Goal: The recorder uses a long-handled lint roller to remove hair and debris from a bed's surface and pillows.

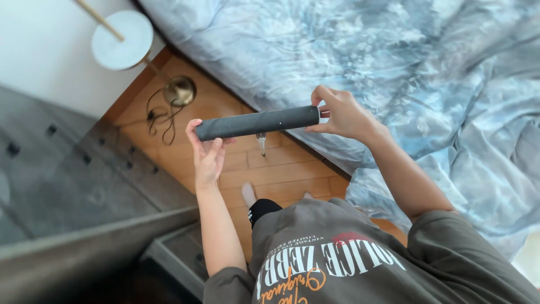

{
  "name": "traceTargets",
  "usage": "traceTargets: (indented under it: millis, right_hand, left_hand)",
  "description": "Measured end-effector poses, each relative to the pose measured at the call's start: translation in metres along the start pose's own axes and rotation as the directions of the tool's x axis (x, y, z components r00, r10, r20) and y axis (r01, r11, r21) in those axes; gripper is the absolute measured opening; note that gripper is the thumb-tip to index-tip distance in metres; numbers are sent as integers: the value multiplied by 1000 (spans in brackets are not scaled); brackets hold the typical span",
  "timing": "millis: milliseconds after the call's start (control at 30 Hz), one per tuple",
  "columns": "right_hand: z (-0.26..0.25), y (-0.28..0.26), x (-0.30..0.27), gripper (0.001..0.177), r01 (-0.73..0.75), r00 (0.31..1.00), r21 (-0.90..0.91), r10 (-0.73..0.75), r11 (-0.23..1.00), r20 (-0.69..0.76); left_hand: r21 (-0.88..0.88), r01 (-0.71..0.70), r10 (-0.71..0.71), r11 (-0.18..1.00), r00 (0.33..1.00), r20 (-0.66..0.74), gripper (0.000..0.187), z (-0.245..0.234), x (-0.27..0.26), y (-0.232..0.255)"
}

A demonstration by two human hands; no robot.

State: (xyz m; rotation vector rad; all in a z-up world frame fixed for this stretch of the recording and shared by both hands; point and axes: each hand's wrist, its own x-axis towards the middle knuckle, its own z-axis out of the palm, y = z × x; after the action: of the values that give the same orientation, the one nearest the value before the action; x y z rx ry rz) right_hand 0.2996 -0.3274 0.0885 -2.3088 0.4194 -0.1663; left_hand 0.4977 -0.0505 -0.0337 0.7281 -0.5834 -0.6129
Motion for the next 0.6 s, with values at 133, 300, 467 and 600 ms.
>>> traceTargets:
  millis: [133,300,467,600]
  right_hand:
    - [18,10,22,54,-91,994,2,91,996,-65]
    - [51,26,50,51,-129,975,15,129,992,-179]
    - [70,23,65,52,-155,932,44,161,987,-326]
    - [71,0,68,58,-292,857,231,361,928,-368]
  left_hand:
    - [-30,88,-84,996,991,106,58,-43,48,-14]
    - [-26,257,-250,966,955,157,55,-87,105,-20]
    - [-66,331,-303,941,915,265,54,-110,148,-24]
    - [-40,396,-354,917,856,377,52,-118,169,-20]
